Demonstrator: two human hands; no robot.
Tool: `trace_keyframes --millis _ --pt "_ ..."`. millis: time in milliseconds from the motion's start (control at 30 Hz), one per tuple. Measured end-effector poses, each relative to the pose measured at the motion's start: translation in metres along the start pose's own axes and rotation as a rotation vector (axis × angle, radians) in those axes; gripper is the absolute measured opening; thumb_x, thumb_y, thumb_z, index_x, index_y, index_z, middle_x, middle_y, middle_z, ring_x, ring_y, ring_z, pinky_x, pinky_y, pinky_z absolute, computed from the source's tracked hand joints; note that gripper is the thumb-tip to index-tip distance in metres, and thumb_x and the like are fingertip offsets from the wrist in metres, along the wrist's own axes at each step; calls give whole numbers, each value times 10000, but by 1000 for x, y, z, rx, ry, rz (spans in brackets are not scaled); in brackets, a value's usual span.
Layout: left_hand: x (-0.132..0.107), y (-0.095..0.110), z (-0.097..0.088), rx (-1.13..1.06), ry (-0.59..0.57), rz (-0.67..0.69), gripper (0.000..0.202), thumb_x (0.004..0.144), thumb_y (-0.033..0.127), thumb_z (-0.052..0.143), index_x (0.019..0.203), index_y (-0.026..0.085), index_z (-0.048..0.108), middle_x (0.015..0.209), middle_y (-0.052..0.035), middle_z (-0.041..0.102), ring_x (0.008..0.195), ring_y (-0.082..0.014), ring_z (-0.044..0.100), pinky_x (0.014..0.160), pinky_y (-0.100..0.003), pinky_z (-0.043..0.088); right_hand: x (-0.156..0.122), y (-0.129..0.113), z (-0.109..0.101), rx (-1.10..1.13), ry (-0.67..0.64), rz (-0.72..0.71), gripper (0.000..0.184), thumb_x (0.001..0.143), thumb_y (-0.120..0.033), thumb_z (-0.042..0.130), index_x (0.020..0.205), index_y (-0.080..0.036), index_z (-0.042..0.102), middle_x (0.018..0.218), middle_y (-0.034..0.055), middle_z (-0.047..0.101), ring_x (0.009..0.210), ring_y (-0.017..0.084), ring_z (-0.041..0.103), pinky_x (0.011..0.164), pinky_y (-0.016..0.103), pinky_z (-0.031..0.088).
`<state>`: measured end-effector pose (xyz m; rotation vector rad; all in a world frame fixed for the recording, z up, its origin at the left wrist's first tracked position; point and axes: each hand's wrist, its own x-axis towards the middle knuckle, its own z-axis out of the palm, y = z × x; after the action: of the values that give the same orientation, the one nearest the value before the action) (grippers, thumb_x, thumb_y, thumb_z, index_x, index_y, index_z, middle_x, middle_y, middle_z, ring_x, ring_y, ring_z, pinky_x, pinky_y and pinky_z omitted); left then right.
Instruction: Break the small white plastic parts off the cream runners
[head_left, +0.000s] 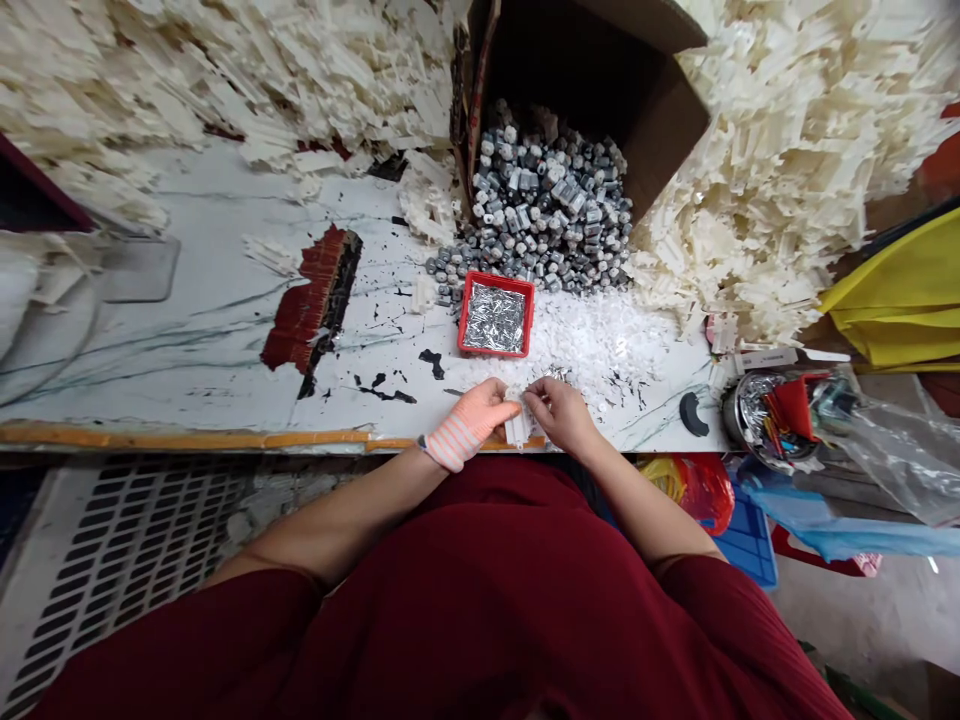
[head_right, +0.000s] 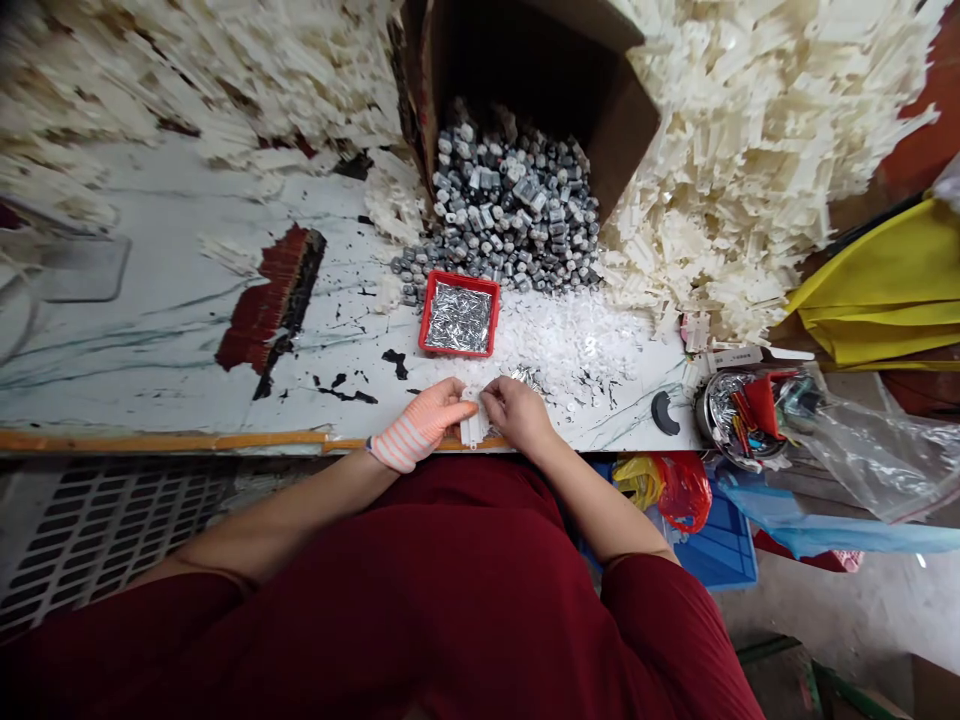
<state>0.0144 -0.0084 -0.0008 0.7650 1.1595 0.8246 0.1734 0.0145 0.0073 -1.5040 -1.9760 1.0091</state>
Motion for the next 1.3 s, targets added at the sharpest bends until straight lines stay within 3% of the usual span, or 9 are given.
trace_keyframes --millis 167,333,567,767,933,1000,1133,1300 --pt "-6 -3 -4 -12 -46 6 205 678 222 633 751 173 448 589 76 459 534 -75 475 493 -177 361 -11 1 -1 79 -67 46 208 860 -378 488 778 -191 532 669 -1 583 605 127 525 576 239 406" --pt "-7 -6 -2 -95 -94 -77 243 673 238 642 779 185 431 626 60 521 554 -113 546 527 -235 457 -16 1 1 -73 -50 24 140 841 -319 500 798 -196 553 736 18 613 656 142 549 620 257 411" --pt "-5 -4 -4 -116 -84 -77 250 655 250 653 749 183 431 607 63 509 522 -99 524 500 -218 431 -10 9 6 306 -101 193 238 822 -427 523 763 -196 524 645 -9 574 601 137 549 576 258 449" --pt "-7 2 -5 22 -29 -35 235 652 223 641 696 183 414 555 83 438 497 -75 445 474 -187 355 -13 1 8 19 -17 92 163 814 -346 530 760 -196 563 698 10 610 636 135 535 611 260 421" --pt "-3 -4 -9 33 -43 14 228 670 237 633 709 182 416 579 78 461 515 -72 469 488 -180 364 -1 15 3 264 -253 171 245 830 -416 530 762 -184 567 652 1 612 608 138 576 599 264 459" --pt "1 -6 -12 45 -26 -28 211 684 242 615 730 188 416 541 74 479 482 -85 497 465 -182 358 12 21 0 176 -243 126 236 832 -406 548 779 -179 588 690 11 624 644 143 587 632 272 464" --pt "10 -11 -18 28 -73 -104 184 675 221 586 801 184 458 492 44 547 421 -114 528 437 -197 377 36 23 3 -237 -14 -43 156 858 -310 550 818 -181 627 870 55 631 803 159 580 750 285 439" --pt "13 -9 -17 -179 -56 -170 196 612 158 574 775 180 468 552 52 527 405 -67 477 404 -166 337 41 27 1 -340 -7 -20 175 893 -261 482 858 -187 637 873 52 631 833 166 577 765 281 425"
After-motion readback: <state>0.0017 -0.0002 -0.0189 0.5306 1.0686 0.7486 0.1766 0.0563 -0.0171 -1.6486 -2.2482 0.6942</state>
